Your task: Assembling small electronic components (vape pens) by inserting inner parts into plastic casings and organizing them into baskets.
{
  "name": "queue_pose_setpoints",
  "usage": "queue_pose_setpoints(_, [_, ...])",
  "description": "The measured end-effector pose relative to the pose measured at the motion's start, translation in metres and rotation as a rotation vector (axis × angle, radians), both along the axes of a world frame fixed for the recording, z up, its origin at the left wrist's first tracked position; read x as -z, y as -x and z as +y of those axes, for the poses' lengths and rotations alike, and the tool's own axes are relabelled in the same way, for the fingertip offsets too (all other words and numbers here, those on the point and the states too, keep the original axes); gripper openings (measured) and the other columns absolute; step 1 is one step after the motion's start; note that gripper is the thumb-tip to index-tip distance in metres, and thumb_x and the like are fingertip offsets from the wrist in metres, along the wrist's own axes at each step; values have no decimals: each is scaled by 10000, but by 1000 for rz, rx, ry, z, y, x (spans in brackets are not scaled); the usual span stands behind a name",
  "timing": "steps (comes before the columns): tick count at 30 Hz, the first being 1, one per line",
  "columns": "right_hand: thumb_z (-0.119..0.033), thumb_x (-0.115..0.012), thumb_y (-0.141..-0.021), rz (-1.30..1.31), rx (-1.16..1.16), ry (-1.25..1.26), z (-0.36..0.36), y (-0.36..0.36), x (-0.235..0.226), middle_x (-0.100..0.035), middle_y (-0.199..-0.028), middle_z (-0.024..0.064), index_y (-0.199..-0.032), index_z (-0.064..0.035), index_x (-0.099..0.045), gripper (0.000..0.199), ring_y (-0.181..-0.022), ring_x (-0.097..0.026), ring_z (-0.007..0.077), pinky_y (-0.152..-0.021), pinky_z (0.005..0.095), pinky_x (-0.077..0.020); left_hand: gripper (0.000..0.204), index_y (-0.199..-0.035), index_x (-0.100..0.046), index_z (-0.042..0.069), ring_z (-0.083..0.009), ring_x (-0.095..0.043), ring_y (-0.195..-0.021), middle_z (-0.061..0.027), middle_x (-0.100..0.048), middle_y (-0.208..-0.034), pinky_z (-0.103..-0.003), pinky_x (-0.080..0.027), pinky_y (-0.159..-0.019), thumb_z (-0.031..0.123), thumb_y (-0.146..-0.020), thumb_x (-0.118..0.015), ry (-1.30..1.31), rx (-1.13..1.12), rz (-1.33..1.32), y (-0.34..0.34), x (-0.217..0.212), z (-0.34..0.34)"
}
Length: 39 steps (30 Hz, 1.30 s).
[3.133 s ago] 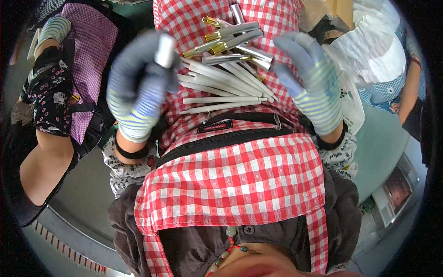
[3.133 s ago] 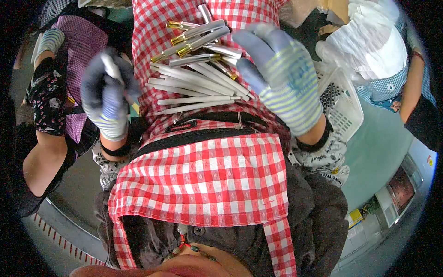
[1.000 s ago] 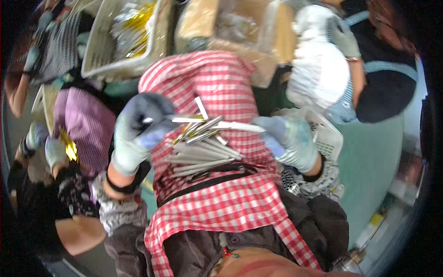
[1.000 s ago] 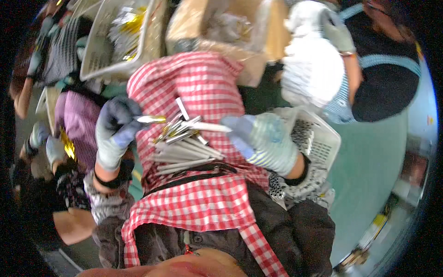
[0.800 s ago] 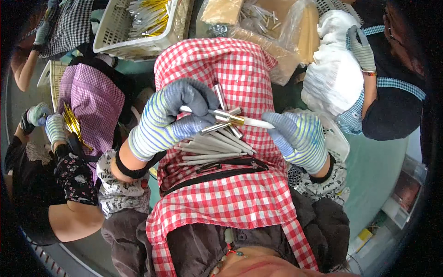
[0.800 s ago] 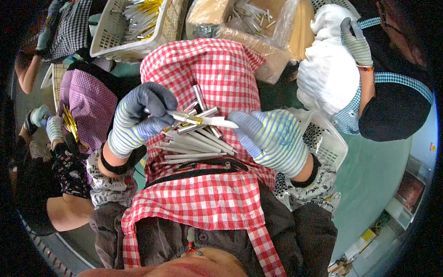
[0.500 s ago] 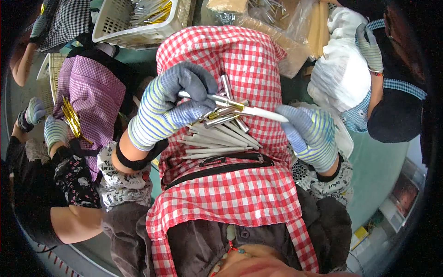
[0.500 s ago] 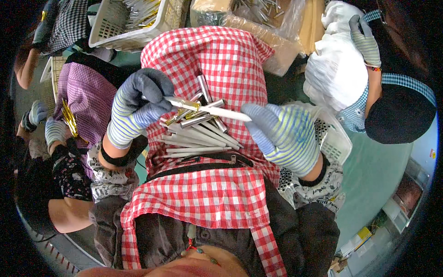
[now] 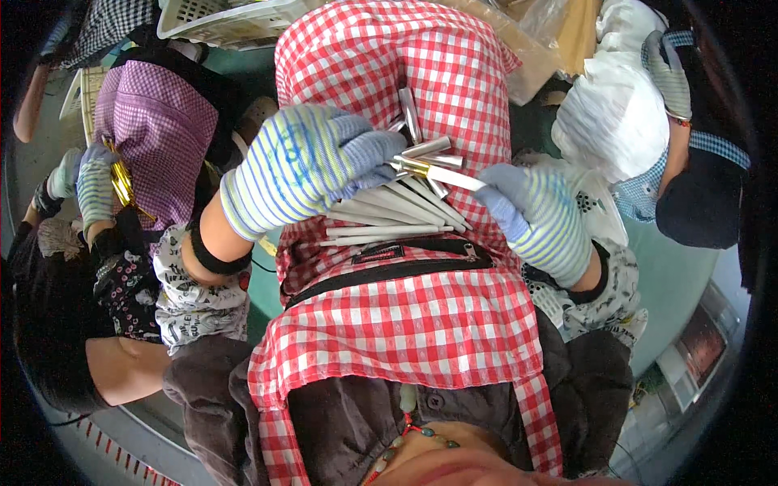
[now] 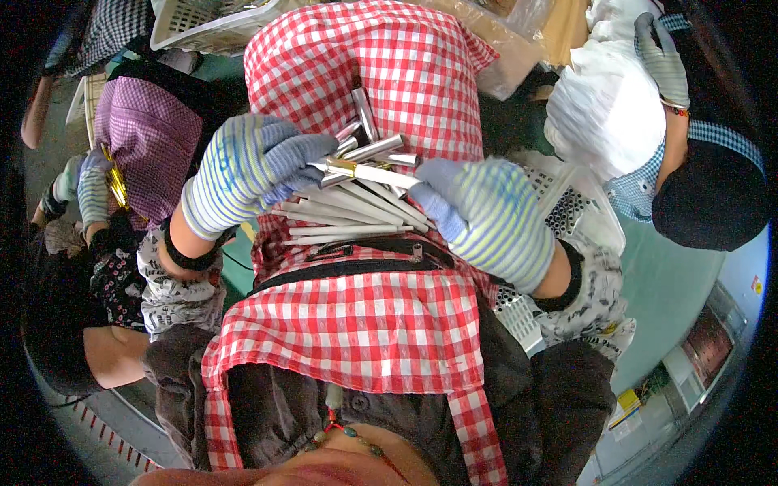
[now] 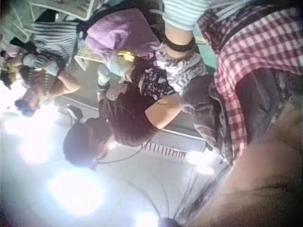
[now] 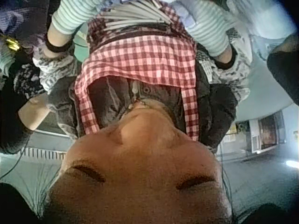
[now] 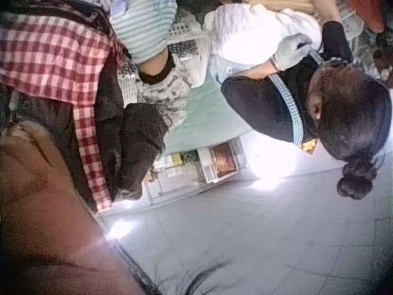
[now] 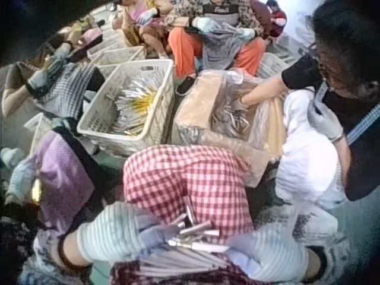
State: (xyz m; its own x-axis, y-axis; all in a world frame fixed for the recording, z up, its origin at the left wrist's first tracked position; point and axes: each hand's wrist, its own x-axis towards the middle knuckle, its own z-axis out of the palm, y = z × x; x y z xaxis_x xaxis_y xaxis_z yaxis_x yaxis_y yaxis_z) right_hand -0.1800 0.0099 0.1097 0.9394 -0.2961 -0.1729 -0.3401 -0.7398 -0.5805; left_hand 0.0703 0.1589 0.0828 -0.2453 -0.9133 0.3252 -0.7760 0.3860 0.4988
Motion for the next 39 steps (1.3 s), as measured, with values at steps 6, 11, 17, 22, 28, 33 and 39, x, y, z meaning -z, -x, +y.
queue_pose_setpoints(6, [-261, -471, -964, 103, 50, -687, -16, -6, 3, -657, -812, 174, -894, -24, -655, 308, -754, -644, 342, -694, 398, -494, 422, -1051, -642, 110, -213, -561, -564, -5, -566, -677, -355, -425, -472, 235, -665, -759, 88, -9, -248, 10, -9, -4])
queue_pose_setpoints(11, [-330, -590, -890, -190, -174, 143, -27, 35, 12, -652, -840, 132, -1073, -84, -625, 308, -792, -628, 350, -724, 440, -493, 471, -1191, -626, 107, -181, -621, -681, -33, -649, -833, -337, -472, -559, 216, -737, -693, 52, 35, -348, 45, -26, -21])
queue_pose_setpoints(17, [-75, -572, -851, -162, 287, 286, -90, 190, 35, -642, -1037, 128, -1039, -69, -631, 197, -979, -615, 295, -888, 374, -476, 424, -1207, -613, 64, -315, -628, -956, -130, -642, -1103, -394, -501, -810, 172, -800, -660, -140, -4, -145, 37, -25, -32])
queue_pose_setpoints(22, [-16, -523, -829, 15, 911, 362, -70, 388, 169, -647, -998, 134, -1089, -40, -621, 279, -908, -620, 259, -852, 352, -486, 375, -1177, -619, 33, -329, -626, -949, -146, -640, -1103, -393, -493, -812, 80, -805, -628, -177, 10, -112, 15, -2, -14])
queue_pose_setpoints(28, [-146, -600, -864, 442, 1160, 200, -18, 451, 239, -672, -889, 186, -1074, -13, -636, 251, -838, -630, 318, -773, 381, -489, 349, -1175, -588, 13, -336, -612, -1034, -162, -635, -1141, -389, -473, -902, 31, -826, -594, -354, 47, -117, 7, 5, -2])
queue_pose_setpoints(33, [-165, -505, -881, 893, 997, 203, -4, 389, 214, -646, -1102, 231, -1155, -86, -626, 310, -995, -621, 398, -864, 465, -490, 338, -1153, -625, 42, -345, -622, -960, -154, -641, -1085, -406, -490, -829, 106, -823, -597, -352, -13, -111, 11, 4, -5])
queue_pose_setpoints(39, [-295, -518, -906, 891, 888, 127, -9, 377, 200, -610, -1161, 259, -1202, -124, -612, 355, -1053, -592, 409, -899, 475, -451, 390, -1215, -594, 84, -345, -597, -973, -145, -614, -1143, -424, -479, -837, 171, -835, -607, -346, 35, -311, -11, 13, -16])
